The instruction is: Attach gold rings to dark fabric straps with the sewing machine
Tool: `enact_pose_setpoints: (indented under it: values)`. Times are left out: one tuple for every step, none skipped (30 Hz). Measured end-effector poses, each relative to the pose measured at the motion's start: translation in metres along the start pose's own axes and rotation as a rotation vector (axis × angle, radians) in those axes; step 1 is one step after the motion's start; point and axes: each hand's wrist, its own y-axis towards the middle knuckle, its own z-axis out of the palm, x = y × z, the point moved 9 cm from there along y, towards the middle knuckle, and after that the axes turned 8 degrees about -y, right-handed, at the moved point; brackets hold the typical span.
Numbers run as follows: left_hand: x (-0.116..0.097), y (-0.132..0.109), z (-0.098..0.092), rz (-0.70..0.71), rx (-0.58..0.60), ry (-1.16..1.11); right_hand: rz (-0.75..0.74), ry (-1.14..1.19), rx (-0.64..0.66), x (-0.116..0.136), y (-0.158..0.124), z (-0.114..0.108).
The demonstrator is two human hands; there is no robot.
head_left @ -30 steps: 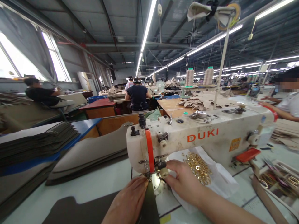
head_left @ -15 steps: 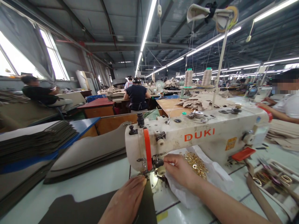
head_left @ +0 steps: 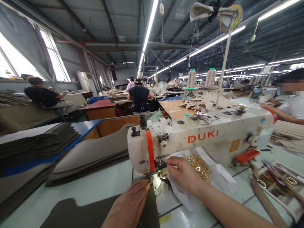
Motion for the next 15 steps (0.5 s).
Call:
enact_pose_setpoints:
  values:
    - [-0.001,0.001,0.0,0.002,0.0,0.005,-0.008,-0.014,0.005,0.002,-0.003,0.001]
    - [-0.001,0.002,0.0,-0.002,0.006,0.002,-0.018,-0.023,0.016,0.005,-0.006,0.004]
    - [-0.001,0.003,0.0,-0.01,0.012,-0.005,-0.045,-0.041,0.037,0.01,-0.01,0.007]
    - [-0.001,0.004,0.0,-0.018,0.017,-0.013,-0.094,-0.079,0.067,0.016,-0.014,0.012]
    - [-0.001,0.005,0.0,-0.025,0.019,-0.018,-0.16,-0.142,0.099,0.024,-0.019,0.018]
    - [-0.001,0.005,0.0,-0.029,0.022,-0.021,-0.236,-0.226,0.13,0.031,-0.024,0.025]
    - [-0.001,0.006,0.0,-0.03,0.024,-0.021,-0.313,-0.328,0.157,0.037,-0.028,0.033]
    - [-0.001,0.005,0.0,-0.035,0.029,-0.019,-0.379,-0.438,0.179,0.041,-0.032,0.04]
    - [0.0,0.005,0.001,-0.044,0.034,-0.017,-0.427,-0.541,0.198,0.042,-0.034,0.048]
    - [0.0,0.004,0.003,-0.047,0.042,-0.02,-0.46,-0.621,0.214,0.042,-0.035,0.054]
    - [0.001,0.002,0.004,-0.052,0.049,-0.025,-0.487,-0.686,0.227,0.04,-0.036,0.059]
    - [0.002,0.001,0.006,-0.061,0.057,-0.032,-0.511,-0.737,0.238,0.039,-0.036,0.064]
    - [0.003,0.0,0.007,-0.071,0.063,-0.037,-0.532,-0.777,0.243,0.037,-0.037,0.067]
    - [0.004,0.0,0.008,-0.078,0.071,-0.039,-0.549,-0.802,0.242,0.036,-0.038,0.069]
    - [0.004,0.0,0.009,-0.082,0.075,-0.038,-0.562,-0.82,0.239,0.035,-0.038,0.07]
